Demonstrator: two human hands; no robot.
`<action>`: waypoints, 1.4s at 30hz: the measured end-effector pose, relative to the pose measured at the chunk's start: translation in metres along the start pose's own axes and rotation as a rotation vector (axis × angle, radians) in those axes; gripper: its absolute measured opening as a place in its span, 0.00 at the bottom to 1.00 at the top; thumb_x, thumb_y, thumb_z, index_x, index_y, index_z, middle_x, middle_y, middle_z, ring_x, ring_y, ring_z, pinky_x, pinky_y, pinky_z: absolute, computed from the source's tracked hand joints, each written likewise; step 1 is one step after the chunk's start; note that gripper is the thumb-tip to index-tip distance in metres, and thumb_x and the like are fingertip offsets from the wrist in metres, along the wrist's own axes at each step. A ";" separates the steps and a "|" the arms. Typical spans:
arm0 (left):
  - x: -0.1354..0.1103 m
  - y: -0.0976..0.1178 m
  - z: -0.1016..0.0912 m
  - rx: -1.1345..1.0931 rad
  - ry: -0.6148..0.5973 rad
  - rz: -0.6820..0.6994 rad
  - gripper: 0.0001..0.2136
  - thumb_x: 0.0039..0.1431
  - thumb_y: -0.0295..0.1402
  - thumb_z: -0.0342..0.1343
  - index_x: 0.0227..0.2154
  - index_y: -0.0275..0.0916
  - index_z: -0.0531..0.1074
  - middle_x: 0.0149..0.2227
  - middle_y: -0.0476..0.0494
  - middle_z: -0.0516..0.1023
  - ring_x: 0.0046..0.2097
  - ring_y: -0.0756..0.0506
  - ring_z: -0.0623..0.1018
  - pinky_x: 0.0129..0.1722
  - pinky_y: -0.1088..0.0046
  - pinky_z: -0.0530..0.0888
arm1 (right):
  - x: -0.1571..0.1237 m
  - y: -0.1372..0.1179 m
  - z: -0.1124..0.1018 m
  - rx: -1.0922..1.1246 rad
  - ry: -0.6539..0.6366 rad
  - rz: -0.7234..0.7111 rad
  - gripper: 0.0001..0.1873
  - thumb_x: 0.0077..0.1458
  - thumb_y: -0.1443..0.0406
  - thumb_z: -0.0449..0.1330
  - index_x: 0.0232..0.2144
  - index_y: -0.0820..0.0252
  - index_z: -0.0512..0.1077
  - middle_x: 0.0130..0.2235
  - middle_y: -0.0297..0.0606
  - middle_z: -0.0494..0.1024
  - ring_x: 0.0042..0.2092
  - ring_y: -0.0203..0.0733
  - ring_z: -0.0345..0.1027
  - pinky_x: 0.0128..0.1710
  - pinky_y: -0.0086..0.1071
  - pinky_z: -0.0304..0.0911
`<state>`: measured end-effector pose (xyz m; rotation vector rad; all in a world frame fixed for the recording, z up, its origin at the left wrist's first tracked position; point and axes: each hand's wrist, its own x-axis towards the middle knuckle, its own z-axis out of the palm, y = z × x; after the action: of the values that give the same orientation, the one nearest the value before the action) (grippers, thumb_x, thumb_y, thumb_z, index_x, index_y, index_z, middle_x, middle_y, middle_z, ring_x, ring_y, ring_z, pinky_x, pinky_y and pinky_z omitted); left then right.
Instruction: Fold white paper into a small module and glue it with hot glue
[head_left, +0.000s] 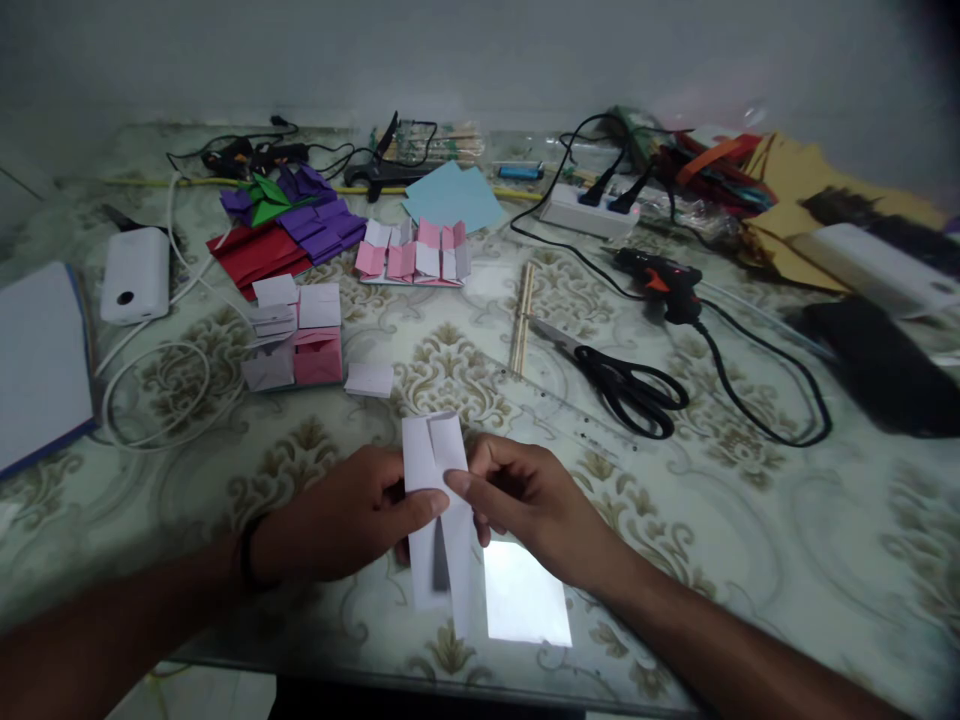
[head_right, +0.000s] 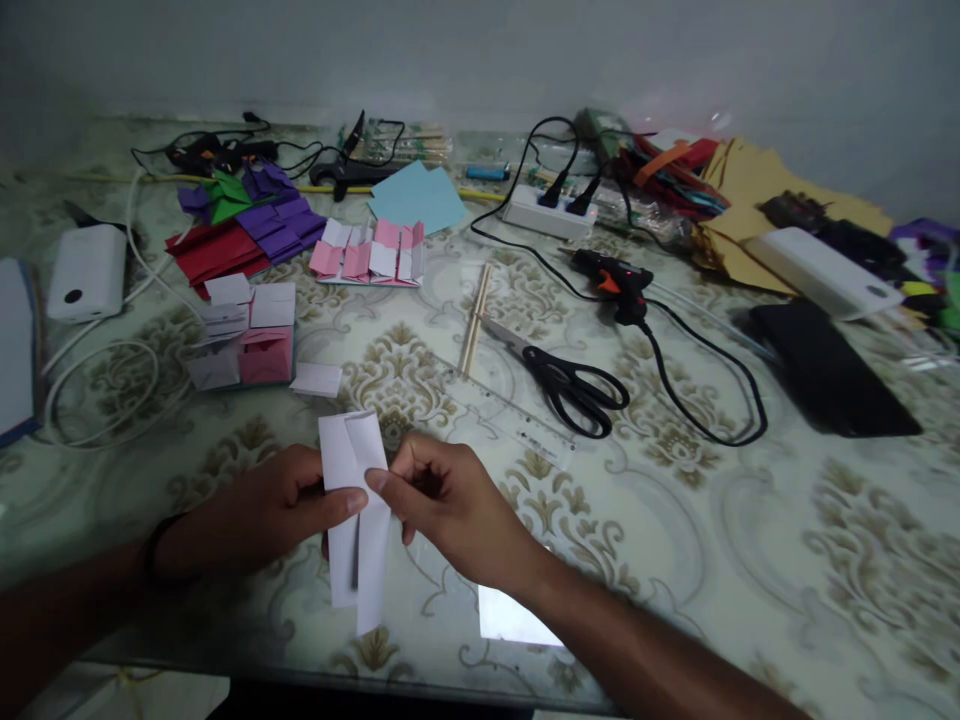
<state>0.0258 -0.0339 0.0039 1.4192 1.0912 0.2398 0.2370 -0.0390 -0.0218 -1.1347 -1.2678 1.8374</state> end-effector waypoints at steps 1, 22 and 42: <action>0.000 0.000 0.000 0.001 0.003 -0.012 0.15 0.67 0.40 0.54 0.33 0.35 0.79 0.26 0.48 0.79 0.25 0.50 0.74 0.23 0.77 0.64 | 0.000 0.000 0.000 -0.008 0.000 -0.001 0.25 0.56 0.48 0.70 0.24 0.59 0.66 0.21 0.27 0.70 0.21 0.31 0.65 0.22 0.24 0.62; 0.001 0.000 0.000 -0.091 -0.051 -0.033 0.17 0.70 0.40 0.52 0.32 0.33 0.78 0.25 0.46 0.79 0.25 0.51 0.77 0.23 0.81 0.70 | -0.001 -0.003 0.001 0.051 0.002 -0.002 0.22 0.57 0.52 0.71 0.24 0.59 0.67 0.18 0.26 0.72 0.19 0.29 0.62 0.21 0.23 0.59; 0.003 -0.006 -0.006 -0.178 0.060 0.110 0.11 0.68 0.39 0.56 0.31 0.37 0.71 0.26 0.53 0.74 0.26 0.52 0.74 0.25 0.80 0.70 | 0.000 -0.001 0.001 0.105 -0.071 -0.001 0.20 0.60 0.53 0.69 0.27 0.60 0.70 0.23 0.26 0.70 0.22 0.29 0.66 0.21 0.22 0.65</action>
<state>0.0206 -0.0294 -0.0010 1.3204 1.0151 0.4509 0.2365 -0.0392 -0.0207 -1.0207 -1.1960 1.9355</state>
